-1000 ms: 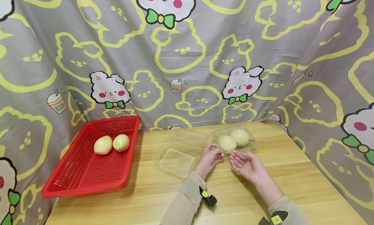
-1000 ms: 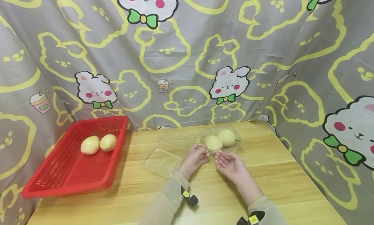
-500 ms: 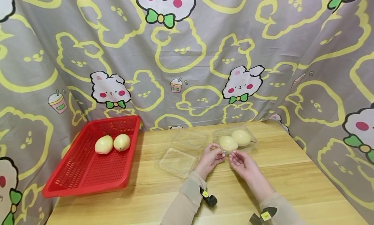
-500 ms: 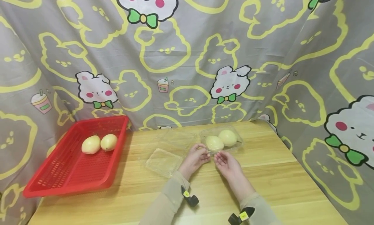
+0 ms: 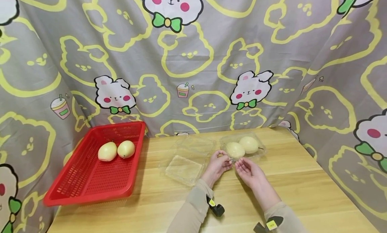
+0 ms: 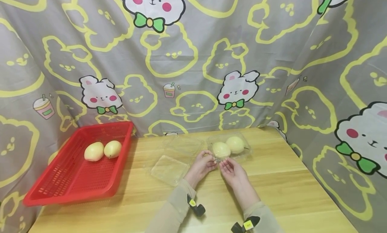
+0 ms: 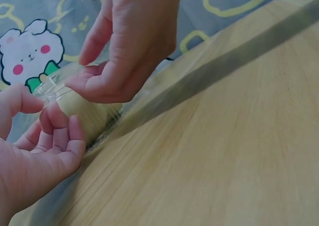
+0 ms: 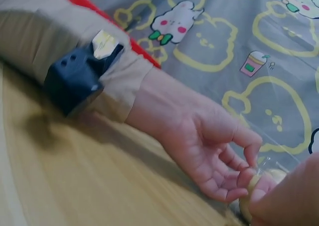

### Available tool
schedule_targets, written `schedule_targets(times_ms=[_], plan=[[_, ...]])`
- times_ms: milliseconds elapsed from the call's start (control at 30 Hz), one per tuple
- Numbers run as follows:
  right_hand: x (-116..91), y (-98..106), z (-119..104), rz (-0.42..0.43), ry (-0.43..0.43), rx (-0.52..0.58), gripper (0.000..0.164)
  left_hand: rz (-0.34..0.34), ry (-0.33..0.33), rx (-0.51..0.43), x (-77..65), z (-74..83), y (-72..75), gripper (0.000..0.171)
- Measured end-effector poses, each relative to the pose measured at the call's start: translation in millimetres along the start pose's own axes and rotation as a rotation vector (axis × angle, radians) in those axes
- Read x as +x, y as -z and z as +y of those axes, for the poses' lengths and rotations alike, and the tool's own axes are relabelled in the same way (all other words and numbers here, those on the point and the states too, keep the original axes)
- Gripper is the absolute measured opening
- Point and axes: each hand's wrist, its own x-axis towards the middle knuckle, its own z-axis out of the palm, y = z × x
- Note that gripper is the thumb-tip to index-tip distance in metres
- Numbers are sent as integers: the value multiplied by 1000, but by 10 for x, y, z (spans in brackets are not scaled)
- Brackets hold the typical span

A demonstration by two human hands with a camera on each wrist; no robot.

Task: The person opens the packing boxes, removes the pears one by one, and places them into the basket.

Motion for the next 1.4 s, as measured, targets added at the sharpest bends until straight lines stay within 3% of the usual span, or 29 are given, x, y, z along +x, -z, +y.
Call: schedule_targets(times_ms=[500,967,1233,1400], plan=[[35,68,41,-30,64,-110,29,-12,9,0,-15,-3,14,25],[-10,0,78,2,37,-39,27,-11,-10,24,2,3,33,25],[17,15,69,14,-1,87,24,-5,-7,32,-9,14,17,26],[180,161,68,-72,-23,164,13,-1,-10,26,-14,16,16,27]])
